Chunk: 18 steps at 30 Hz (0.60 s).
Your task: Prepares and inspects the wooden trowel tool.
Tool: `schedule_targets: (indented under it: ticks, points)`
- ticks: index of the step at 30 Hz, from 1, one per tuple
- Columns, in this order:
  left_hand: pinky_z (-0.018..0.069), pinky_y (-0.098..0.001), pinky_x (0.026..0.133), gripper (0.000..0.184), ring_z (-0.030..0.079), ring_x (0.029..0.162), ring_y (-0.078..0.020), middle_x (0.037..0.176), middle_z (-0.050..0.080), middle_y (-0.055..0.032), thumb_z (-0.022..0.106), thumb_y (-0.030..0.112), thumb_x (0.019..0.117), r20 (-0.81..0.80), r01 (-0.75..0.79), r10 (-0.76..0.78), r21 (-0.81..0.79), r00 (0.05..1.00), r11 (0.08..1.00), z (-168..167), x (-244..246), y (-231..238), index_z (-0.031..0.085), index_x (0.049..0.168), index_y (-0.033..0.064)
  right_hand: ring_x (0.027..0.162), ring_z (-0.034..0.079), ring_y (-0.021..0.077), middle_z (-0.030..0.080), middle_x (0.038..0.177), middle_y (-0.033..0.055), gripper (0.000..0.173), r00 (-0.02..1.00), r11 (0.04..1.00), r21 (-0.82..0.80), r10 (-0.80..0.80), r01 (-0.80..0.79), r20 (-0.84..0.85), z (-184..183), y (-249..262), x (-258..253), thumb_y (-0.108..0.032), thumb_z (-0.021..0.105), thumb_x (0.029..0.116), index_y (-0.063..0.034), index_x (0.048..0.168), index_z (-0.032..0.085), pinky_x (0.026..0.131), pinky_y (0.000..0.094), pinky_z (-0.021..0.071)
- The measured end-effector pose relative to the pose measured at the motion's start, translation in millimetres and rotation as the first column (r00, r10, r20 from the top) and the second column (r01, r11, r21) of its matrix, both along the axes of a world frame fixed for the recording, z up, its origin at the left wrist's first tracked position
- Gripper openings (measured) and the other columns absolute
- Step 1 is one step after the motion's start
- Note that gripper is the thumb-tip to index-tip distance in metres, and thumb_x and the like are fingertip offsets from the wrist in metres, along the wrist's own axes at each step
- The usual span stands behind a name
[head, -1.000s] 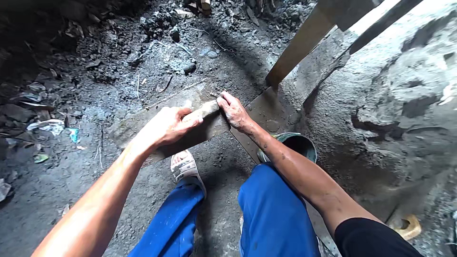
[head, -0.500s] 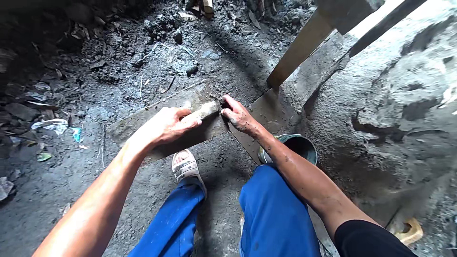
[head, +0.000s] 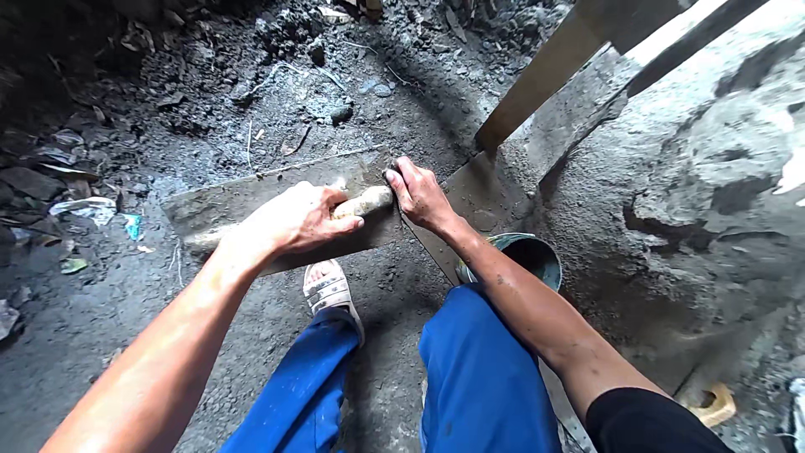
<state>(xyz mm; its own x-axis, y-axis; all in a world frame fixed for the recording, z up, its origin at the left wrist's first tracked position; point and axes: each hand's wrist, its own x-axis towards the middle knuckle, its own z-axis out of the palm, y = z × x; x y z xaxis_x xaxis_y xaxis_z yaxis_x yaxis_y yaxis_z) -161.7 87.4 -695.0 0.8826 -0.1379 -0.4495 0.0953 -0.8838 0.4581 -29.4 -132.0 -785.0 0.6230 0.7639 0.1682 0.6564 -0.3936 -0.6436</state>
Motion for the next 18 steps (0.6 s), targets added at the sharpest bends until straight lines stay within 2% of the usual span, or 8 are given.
schedule_targets:
  ticks: [2, 5, 6, 8, 9, 14, 16, 18]
  points:
    - [0.05, -0.0457, 0.057, 0.045, 0.062, 0.063, -0.0192, 0.068, 0.059, -0.001, 0.054, 0.063, 0.0969, -0.005, -0.008, 0.008, -0.007, 1.0, 1.0, 0.5, 2.6, 0.5, 0.066, 0.093, 0.0193, 0.075, 0.067, 0.0262, 0.064, 0.082, 0.0134, 0.033, 0.998, 0.999, 0.03, -0.036, 0.034, 0.05, -2.5, 3.6, 0.8, -0.023, 0.04, 0.1106, 0.0, 0.102, 0.062, 0.07, 0.0426, 0.0556]
    - [0.049, -0.0466, 0.057, 0.047, 0.062, 0.064, -0.0201, 0.068, 0.059, -0.0015, 0.053, 0.064, 0.0971, -0.035, -0.016, 0.016, -0.007, 0.999, 1.0, 1.1, 4.5, 0.1, 0.066, 0.091, 0.0195, 0.07, 0.064, 0.0222, 0.062, 0.076, 0.0095, 0.035, 0.994, 0.995, 0.05, -0.083, 0.087, -0.067, -2.2, 6.5, 0.8, -0.029, 0.04, 0.1111, -0.0033, 0.099, 0.061, 0.067, 0.0418, 0.053]
    - [0.0496, -0.0469, 0.058, 0.047, 0.062, 0.065, -0.0203, 0.069, 0.06, -0.0016, 0.053, 0.065, 0.0969, -0.048, -0.016, 0.016, -0.003, 0.999, 1.0, 1.0, 4.4, -0.6, 0.066, 0.091, 0.0199, 0.068, 0.063, 0.0216, 0.06, 0.074, 0.0086, 0.037, 0.991, 0.995, 0.041, -0.092, 0.096, -0.101, -2.0, 7.3, 0.4, -0.034, 0.044, 0.1102, -0.004, 0.098, 0.061, 0.066, 0.0419, 0.0523]
    - [0.0504, -0.0472, 0.058, 0.048, 0.063, 0.065, -0.0207, 0.069, 0.06, -0.0018, 0.053, 0.065, 0.0964, -0.06, -0.008, 0.008, -0.002, 0.998, 1.0, -0.6, 3.0, -2.5, 0.066, 0.092, 0.0197, 0.072, 0.066, 0.0224, 0.064, 0.077, 0.0097, 0.044, 0.986, 0.995, -0.014, -0.098, 0.097, -0.136, -0.2, 6.4, -0.8, -0.046, 0.054, 0.1051, -0.0028, 0.104, 0.063, 0.07, 0.0433, 0.0561]
    - [0.0504, -0.0471, 0.058, 0.048, 0.062, 0.065, -0.0207, 0.069, 0.06, -0.0019, 0.053, 0.065, 0.0964, -0.064, -0.005, 0.005, 0.002, 0.998, 1.0, -0.4, 2.7, -2.9, 0.066, 0.092, 0.0196, 0.072, 0.066, 0.0228, 0.064, 0.077, 0.0099, 0.045, 0.989, 0.996, -0.024, -0.09, 0.088, -0.118, -1.1, 6.5, -0.7, -0.047, 0.056, 0.1041, -0.0026, 0.104, 0.062, 0.07, 0.0433, 0.0561]
    - [0.0495, -0.0469, 0.057, 0.046, 0.062, 0.064, -0.0206, 0.068, 0.059, -0.0018, 0.054, 0.063, 0.0972, -0.074, -0.012, 0.013, 0.013, 0.997, 1.0, 3.2, 2.3, -2.8, 0.065, 0.09, 0.0189, 0.068, 0.065, 0.0248, 0.061, 0.075, 0.0112, 0.038, 0.989, 0.996, 0.046, -0.079, 0.074, 0.121, -14.2, 12.6, -0.2, -0.029, 0.043, 0.1105, -0.0023, 0.091, 0.06, 0.063, 0.0414, 0.0534]
    - [0.0491, -0.0465, 0.057, 0.045, 0.061, 0.063, -0.0201, 0.068, 0.059, -0.0015, 0.054, 0.063, 0.0971, -0.075, -0.011, 0.012, 0.015, 0.997, 1.0, 3.1, 2.9, -1.7, 0.065, 0.089, 0.0195, 0.068, 0.065, 0.0249, 0.061, 0.074, 0.0112, 0.036, 0.988, 0.993, 0.062, -0.105, 0.099, 0.116, -15.0, 15.0, -2.3, -0.026, 0.041, 0.1107, -0.0026, 0.09, 0.06, 0.063, 0.0413, 0.0533]
    - [0.0486, -0.0462, 0.056, 0.046, 0.061, 0.063, -0.0199, 0.067, 0.058, -0.0012, 0.054, 0.064, 0.0967, -0.067, -0.015, 0.016, 0.01, 0.998, 1.0, 1.7, 3.4, 0.9, 0.065, 0.088, 0.02, 0.066, 0.064, 0.0231, 0.06, 0.072, 0.0092, 0.035, 0.988, 0.986, 0.067, -0.151, 0.15, 0.009, -12.0, 17.6, -5.5, -0.027, 0.04, 0.1108, -0.0036, 0.094, 0.06, 0.063, 0.0416, 0.0528]
